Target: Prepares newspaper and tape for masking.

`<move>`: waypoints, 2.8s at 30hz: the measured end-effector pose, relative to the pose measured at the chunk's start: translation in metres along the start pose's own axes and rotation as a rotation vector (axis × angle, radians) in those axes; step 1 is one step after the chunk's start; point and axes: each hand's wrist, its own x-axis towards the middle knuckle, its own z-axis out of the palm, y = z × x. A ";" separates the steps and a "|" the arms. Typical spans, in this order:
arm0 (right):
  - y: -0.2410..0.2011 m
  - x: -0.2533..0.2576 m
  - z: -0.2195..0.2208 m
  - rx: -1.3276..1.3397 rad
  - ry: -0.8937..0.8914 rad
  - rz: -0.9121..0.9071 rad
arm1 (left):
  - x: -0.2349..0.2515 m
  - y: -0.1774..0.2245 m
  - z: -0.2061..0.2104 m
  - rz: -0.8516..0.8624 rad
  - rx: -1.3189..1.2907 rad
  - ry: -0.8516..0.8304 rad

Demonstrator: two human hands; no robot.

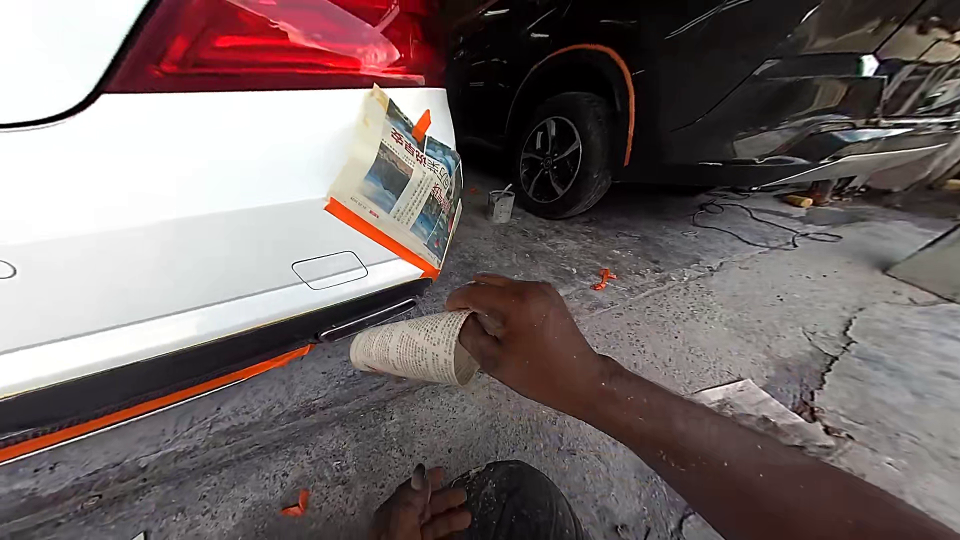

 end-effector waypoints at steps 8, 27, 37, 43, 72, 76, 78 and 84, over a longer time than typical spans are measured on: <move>0.020 -0.040 0.022 0.178 0.256 0.303 | 0.093 0.030 0.024 0.155 -0.699 0.303; 0.041 -0.089 0.074 0.987 0.665 0.838 | 0.140 0.006 0.014 0.373 -0.958 0.030; 0.071 -0.105 0.160 0.759 0.751 0.800 | 0.116 0.068 -0.065 0.462 -0.458 0.417; 0.075 -0.105 0.168 0.761 0.777 0.765 | 0.120 0.069 -0.072 0.532 -0.451 0.394; 0.065 -0.082 0.147 1.917 0.880 1.231 | 0.126 0.081 -0.058 0.470 -0.465 0.525; 0.066 -0.078 0.148 1.775 0.704 1.196 | 0.128 0.084 -0.059 0.471 -0.438 0.518; 0.070 -0.069 0.151 1.736 0.789 1.315 | 0.128 0.089 -0.061 0.473 -0.417 0.515; 0.075 -0.066 0.165 1.737 0.824 1.409 | 0.128 0.100 -0.070 0.440 -0.322 0.594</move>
